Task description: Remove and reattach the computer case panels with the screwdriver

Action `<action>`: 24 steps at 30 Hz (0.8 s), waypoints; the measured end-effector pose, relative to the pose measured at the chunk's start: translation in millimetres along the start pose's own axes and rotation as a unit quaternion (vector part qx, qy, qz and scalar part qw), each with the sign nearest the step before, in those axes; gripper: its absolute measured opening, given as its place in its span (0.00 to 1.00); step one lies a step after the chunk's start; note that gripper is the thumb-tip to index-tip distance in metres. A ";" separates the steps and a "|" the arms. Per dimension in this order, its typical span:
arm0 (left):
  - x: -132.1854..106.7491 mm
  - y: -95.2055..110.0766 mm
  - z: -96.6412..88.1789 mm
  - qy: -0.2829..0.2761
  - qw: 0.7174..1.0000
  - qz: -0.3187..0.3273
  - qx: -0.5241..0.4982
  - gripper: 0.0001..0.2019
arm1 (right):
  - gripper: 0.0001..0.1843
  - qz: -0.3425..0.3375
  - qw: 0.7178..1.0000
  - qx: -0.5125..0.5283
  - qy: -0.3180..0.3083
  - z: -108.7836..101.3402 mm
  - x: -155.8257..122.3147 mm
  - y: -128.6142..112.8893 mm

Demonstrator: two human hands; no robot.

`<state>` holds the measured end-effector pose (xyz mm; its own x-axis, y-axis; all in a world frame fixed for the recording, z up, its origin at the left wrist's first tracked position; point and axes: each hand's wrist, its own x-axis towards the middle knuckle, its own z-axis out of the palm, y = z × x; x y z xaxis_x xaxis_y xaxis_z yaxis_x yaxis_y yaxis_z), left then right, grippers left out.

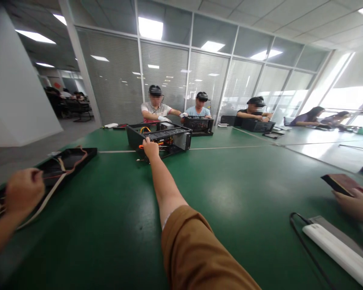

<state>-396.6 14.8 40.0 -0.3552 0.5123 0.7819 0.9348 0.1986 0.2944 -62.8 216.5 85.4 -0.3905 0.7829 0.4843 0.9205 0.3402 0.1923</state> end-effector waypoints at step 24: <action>-190.0 238.9 -56.3 -0.314 0.845 -0.067 -0.429 0.18 | 0.11 -0.180 0.976 0.109 -0.050 -126.6 -367.4 72.2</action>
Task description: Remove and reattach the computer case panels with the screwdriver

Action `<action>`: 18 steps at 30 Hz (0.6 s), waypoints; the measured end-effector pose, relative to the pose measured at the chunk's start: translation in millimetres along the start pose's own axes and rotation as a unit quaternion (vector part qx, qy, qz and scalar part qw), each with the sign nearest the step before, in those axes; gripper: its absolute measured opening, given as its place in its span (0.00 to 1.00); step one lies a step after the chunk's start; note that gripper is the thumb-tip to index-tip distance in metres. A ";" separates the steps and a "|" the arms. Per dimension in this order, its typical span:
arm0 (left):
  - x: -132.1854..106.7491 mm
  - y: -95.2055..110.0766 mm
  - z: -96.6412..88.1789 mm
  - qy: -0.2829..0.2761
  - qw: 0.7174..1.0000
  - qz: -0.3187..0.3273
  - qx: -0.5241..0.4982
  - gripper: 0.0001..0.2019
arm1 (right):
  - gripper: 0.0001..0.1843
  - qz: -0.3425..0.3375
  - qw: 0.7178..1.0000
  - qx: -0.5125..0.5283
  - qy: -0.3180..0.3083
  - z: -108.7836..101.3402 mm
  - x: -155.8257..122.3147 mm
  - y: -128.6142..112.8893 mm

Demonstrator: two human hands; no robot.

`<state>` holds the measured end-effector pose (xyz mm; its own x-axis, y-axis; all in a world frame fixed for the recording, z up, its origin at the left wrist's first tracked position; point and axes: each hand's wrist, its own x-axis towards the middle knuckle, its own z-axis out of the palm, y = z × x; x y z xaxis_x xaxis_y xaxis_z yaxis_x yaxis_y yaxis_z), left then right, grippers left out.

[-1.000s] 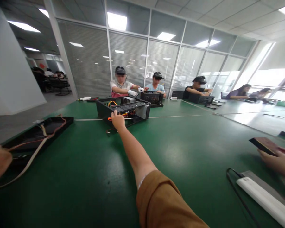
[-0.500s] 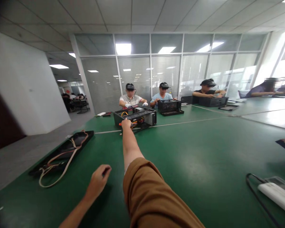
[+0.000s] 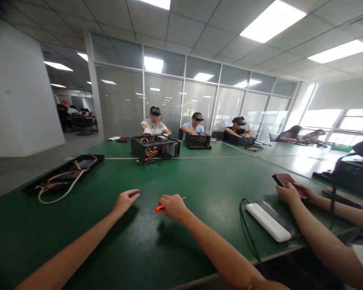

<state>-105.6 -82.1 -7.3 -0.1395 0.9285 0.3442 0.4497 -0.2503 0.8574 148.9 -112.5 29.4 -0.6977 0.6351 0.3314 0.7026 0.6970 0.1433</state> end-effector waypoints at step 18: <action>-31.2 10.9 6.5 -0.080 0.996 0.038 -0.009 0.14 | 0.10 -0.080 0.993 -0.009 0.080 47.5 21.8 -21.8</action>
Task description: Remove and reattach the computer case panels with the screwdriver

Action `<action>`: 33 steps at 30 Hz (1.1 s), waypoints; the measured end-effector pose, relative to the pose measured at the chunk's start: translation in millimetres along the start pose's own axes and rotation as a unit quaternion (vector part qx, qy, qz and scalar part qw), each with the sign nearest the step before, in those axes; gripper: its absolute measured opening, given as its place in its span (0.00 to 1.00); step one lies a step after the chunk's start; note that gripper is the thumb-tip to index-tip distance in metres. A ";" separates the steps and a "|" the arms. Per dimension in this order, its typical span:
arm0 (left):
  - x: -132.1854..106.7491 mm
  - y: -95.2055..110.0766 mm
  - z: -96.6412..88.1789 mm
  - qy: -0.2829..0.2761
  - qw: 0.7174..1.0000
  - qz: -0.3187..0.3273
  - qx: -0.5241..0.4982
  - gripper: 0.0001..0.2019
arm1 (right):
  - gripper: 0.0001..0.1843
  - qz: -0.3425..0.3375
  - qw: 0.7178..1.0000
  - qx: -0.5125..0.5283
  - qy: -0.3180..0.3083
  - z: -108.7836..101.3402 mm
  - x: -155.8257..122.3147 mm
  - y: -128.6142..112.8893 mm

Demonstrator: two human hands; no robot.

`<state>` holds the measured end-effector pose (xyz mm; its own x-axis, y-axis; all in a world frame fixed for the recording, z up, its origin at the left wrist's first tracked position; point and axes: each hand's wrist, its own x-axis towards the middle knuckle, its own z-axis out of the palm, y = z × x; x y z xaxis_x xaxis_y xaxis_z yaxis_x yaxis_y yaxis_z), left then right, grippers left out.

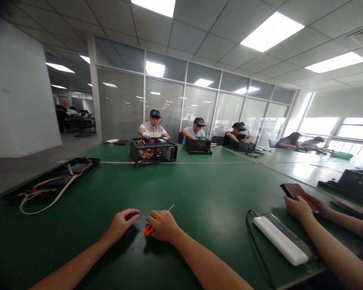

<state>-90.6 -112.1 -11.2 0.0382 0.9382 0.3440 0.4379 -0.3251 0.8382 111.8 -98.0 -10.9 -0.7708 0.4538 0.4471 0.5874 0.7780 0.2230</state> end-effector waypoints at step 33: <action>-5.2 4.3 6.1 -0.011 1.000 -0.029 -0.006 0.15 | 0.09 0.041 0.996 0.070 -0.037 0.2 -12.7 0.3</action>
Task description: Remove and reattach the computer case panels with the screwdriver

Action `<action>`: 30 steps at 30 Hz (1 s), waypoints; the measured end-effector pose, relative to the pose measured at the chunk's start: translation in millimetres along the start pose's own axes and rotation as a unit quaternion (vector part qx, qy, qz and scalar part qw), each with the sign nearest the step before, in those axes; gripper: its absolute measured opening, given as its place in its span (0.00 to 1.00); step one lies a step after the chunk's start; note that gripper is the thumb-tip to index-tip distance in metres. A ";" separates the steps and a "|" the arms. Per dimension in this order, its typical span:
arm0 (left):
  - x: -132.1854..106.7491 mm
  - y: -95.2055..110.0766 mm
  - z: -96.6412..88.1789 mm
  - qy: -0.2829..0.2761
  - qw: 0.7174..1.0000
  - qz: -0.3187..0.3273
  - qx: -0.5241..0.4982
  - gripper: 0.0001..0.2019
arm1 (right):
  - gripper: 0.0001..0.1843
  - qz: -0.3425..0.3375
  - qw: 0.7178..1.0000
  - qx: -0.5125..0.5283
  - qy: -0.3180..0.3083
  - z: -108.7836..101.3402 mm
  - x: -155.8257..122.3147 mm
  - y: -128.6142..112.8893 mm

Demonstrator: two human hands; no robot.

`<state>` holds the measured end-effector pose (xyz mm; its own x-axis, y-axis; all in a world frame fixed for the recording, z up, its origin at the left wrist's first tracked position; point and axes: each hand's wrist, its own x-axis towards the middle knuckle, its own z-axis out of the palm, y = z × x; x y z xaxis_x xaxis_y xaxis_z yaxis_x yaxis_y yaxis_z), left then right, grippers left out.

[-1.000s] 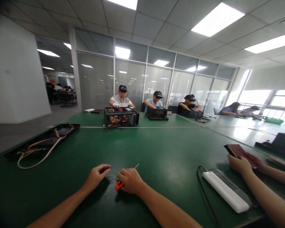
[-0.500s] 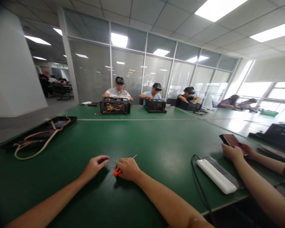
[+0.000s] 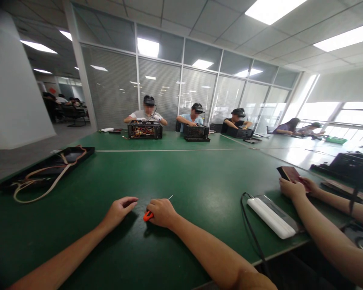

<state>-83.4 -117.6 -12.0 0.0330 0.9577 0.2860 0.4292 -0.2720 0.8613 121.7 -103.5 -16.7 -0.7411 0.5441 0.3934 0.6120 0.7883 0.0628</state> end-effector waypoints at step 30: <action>-1.2 -4.0 0.2 -0.005 1.000 0.018 0.011 0.16 | 0.17 0.102 0.957 0.231 0.141 -3.6 -0.8 -1.7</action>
<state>-85.0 -117.7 -15.9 0.0574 0.9482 0.3126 0.4469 -0.3044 0.8412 122.2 -106.3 -13.7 -0.4747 0.6531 0.5900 0.5009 0.7517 -0.4291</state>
